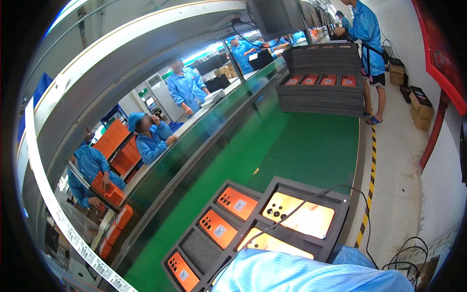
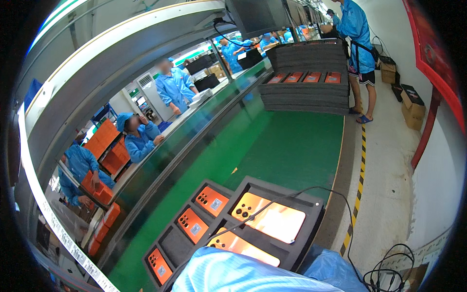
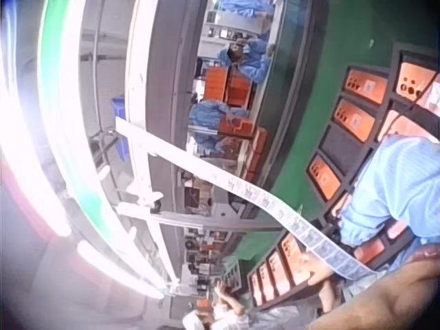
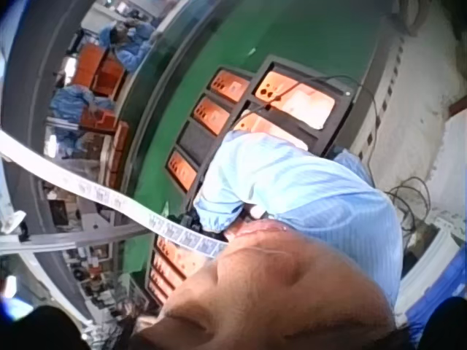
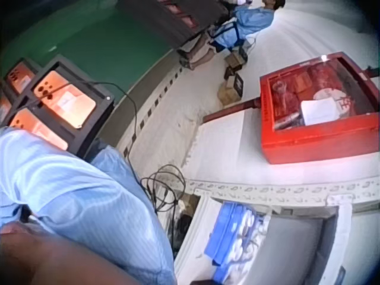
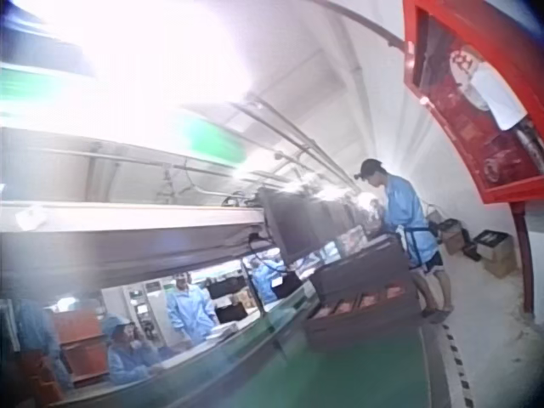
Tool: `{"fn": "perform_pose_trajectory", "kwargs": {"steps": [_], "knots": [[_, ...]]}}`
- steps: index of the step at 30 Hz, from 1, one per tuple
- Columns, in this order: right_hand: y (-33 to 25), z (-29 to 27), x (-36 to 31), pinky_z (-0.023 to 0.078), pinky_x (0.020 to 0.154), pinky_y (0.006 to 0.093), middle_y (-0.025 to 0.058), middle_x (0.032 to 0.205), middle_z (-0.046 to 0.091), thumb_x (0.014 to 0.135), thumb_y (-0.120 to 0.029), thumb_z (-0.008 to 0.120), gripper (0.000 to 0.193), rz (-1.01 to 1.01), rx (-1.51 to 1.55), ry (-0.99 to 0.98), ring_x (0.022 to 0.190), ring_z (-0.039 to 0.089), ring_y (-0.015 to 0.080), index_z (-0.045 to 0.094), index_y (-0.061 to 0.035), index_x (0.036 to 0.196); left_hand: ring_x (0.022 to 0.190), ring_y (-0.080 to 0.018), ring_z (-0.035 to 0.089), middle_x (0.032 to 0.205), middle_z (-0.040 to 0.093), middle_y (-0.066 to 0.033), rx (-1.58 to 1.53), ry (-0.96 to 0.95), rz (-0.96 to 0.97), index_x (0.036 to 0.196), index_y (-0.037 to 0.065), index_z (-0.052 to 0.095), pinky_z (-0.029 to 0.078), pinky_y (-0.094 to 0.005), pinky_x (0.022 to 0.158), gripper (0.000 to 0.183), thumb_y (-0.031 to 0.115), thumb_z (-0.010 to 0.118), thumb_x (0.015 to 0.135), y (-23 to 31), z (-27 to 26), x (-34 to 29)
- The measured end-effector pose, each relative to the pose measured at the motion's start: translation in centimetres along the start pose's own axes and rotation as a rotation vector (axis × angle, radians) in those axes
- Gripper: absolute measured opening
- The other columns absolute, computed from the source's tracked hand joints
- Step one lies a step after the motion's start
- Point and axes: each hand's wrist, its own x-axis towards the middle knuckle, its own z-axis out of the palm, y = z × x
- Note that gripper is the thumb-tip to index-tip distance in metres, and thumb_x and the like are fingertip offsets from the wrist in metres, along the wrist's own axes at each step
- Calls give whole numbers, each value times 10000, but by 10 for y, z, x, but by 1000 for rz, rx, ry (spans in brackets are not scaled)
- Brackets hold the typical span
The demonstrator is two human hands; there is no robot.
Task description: Applying technical certification/regulatory stickers to the back of orange smartphones on an assembly line tray.
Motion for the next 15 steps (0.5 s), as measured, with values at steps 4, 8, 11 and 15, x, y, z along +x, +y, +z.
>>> {"fn": "perform_pose_trajectory", "kwargs": {"steps": [4,8,11,15], "knots": [[2,0,2,436,760,379,134,858,582,781,-206,565,386,7,7,-2,840,575,291,479,-74,1133,792,-221,587,897,611,-141,2,1,-12,958,-32,578,463,-284,642,233,157,466,880,-8,-2,-6],[4,4,3,435,757,379,132,858,578,784,-204,561,390,24,10,7,839,571,289,471,-77,1142,790,-221,587,896,611,-141,14,16,-15,954,-32,577,462,-282,639,227,152,468,878,-22,-11,-16],[-2,7,4,435,755,379,131,859,576,787,-202,558,393,25,16,5,838,569,286,466,-80,1149,788,-221,588,895,611,-142,72,61,-23,951,-33,577,462,-281,637,223,149,470,877,-39,-27,-38],[-9,13,9,435,752,379,129,859,572,790,-200,554,397,14,24,2,837,566,284,458,-83,1158,759,-244,603,867,612,-148,-237,371,-389,974,-29,567,492,-304,630,224,158,509,864,-81,-68,-79]]}}
